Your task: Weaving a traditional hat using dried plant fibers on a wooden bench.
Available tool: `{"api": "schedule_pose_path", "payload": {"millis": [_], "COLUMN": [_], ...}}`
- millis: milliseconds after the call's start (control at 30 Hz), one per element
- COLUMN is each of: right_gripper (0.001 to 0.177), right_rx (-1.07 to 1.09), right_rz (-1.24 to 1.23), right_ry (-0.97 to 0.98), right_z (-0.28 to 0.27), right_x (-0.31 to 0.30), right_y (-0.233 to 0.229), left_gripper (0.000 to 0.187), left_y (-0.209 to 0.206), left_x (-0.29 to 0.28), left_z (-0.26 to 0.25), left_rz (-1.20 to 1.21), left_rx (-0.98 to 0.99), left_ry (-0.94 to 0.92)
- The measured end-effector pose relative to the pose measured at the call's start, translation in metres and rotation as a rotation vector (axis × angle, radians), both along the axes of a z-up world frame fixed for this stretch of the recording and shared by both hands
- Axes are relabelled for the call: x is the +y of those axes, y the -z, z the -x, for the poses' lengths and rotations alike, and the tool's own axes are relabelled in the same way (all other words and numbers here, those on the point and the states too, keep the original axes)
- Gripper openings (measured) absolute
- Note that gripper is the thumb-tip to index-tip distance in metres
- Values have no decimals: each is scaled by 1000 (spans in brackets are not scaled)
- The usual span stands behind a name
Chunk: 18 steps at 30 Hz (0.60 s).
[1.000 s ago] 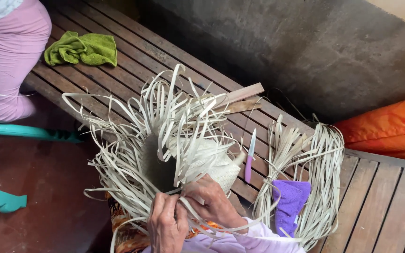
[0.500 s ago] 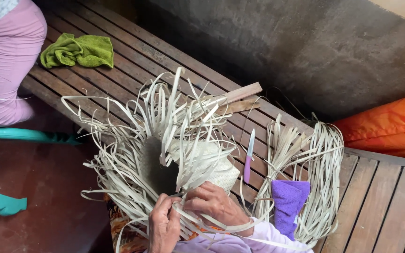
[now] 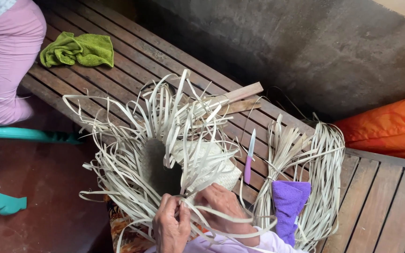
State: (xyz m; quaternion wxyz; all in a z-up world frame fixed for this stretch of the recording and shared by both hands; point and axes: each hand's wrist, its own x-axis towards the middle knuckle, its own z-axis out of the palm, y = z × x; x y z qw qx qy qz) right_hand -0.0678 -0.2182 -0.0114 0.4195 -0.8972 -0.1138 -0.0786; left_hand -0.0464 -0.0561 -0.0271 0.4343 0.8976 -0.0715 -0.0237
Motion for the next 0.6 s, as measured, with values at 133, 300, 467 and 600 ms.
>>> {"api": "schedule_pose_path", "payload": {"millis": [133, 300, 467, 600], "right_gripper": [30, 27, 29, 37], "right_rx": [243, 527, 819, 801], "right_rz": [-120, -360, -1010, -1006], "right_ry": [7, -66, -57, -94], "right_z": [1, -2, -15, -16], "right_x": [-4, -11, -8, -6], "right_y": [6, 3, -35, -23], "left_gripper": [17, 16, 19, 12], "left_y": [-6, 9, 17, 28], "left_x": [-7, -3, -1, 0], "left_z": [2, 8, 14, 20], "left_rz": [-43, -24, -78, -194], "left_rx": [-125, -141, -111, -146], "left_ry": [38, 84, 117, 160]}}
